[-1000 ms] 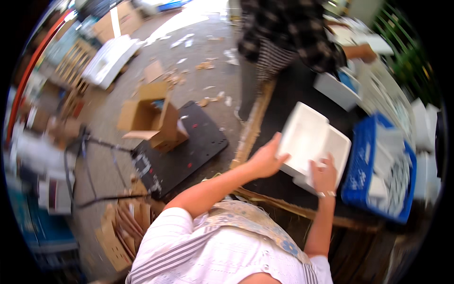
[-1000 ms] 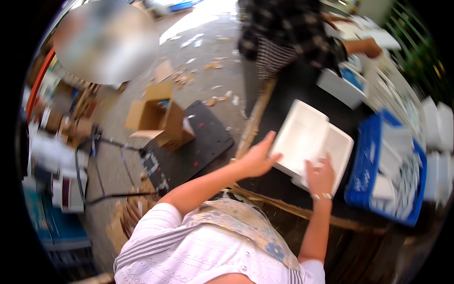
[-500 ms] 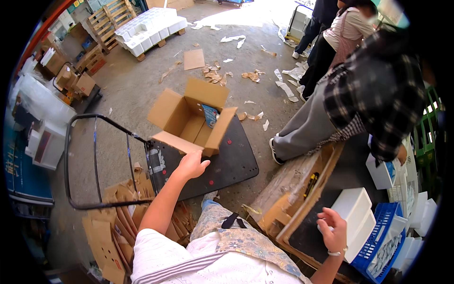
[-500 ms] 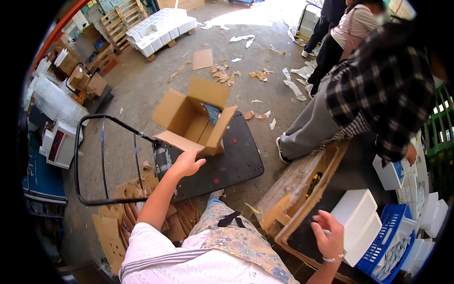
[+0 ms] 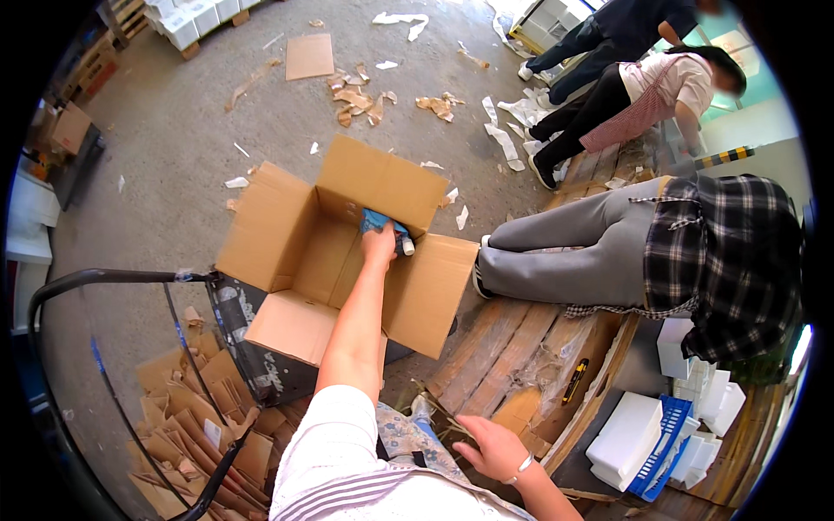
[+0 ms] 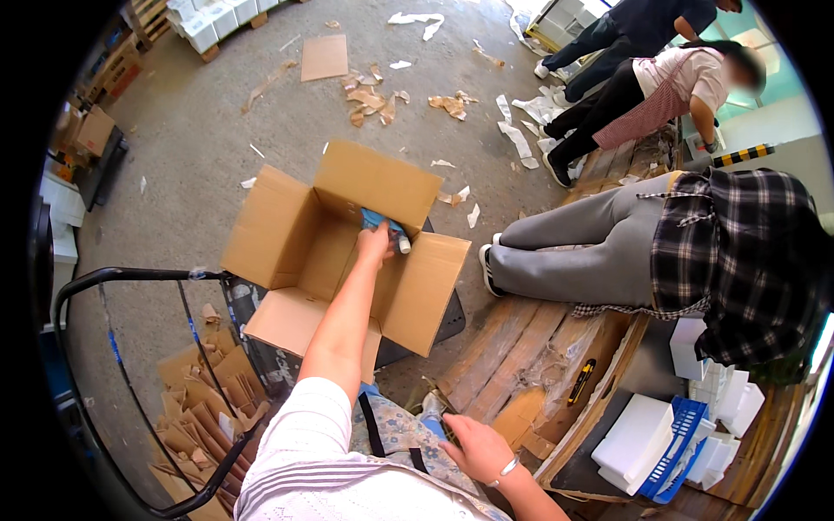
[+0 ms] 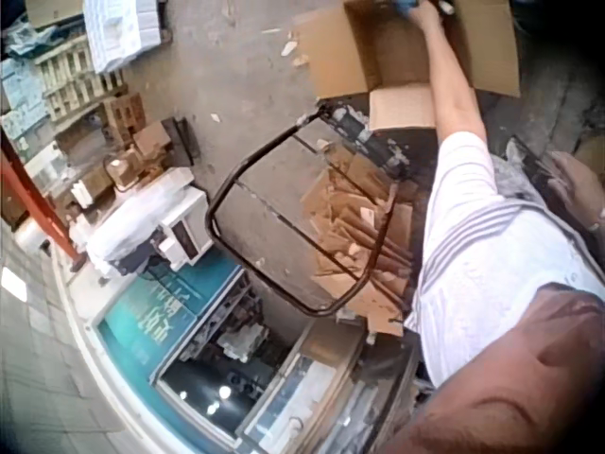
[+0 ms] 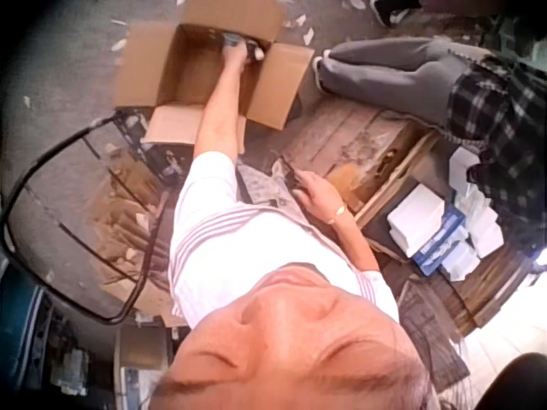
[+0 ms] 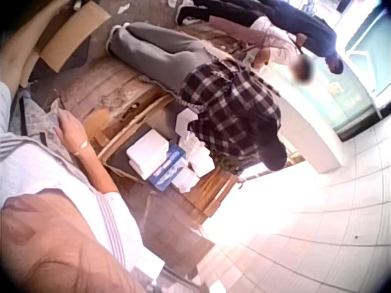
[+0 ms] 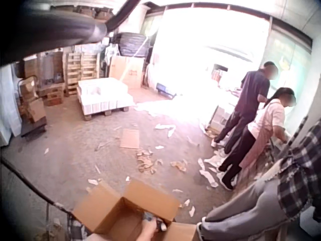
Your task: The person places blue pouches into white styrofoam trays and then into cardboard boxes. They handle the pouches and trays by hand, arranging them for shipment in a warehouse setting.
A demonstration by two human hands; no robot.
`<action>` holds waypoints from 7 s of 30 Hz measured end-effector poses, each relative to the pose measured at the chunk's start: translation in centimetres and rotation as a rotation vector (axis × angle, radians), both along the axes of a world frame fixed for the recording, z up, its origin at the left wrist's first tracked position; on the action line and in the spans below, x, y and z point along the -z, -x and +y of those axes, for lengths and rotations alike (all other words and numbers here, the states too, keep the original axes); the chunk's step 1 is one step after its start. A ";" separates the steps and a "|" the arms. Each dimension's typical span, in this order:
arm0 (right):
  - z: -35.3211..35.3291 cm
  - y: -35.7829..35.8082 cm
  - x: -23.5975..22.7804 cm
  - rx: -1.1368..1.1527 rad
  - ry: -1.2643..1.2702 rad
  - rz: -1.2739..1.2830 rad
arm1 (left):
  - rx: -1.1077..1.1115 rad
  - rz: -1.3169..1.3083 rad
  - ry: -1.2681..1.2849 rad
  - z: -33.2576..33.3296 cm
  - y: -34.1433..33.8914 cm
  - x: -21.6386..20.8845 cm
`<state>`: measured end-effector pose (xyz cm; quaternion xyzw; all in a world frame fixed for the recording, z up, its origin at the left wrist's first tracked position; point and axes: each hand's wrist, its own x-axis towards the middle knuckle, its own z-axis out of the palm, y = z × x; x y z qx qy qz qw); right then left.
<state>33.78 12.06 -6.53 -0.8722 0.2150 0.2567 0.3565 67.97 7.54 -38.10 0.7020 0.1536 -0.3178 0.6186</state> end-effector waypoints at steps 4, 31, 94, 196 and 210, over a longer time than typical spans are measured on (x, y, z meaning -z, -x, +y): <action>-2.2 -2.9 5.2 0.403 -0.095 -0.076 | -0.015 -0.184 -0.135 -0.6 -2.4 2.9; 10.6 2.2 16.5 -0.153 -1.154 0.232 | -0.588 -0.579 0.258 40.5 27.4 -41.3; -1.7 -29.4 40.2 -0.384 0.261 -0.075 | 0.464 -0.342 0.118 37.8 17.2 -21.1; -14.1 50.8 -21.5 0.692 0.139 -0.650 | 1.188 0.215 0.259 -5.3 61.5 -49.9; -26.6 49.9 -13.7 1.203 -0.228 -0.317 | 1.549 -0.427 -0.303 -19.2 66.1 -41.0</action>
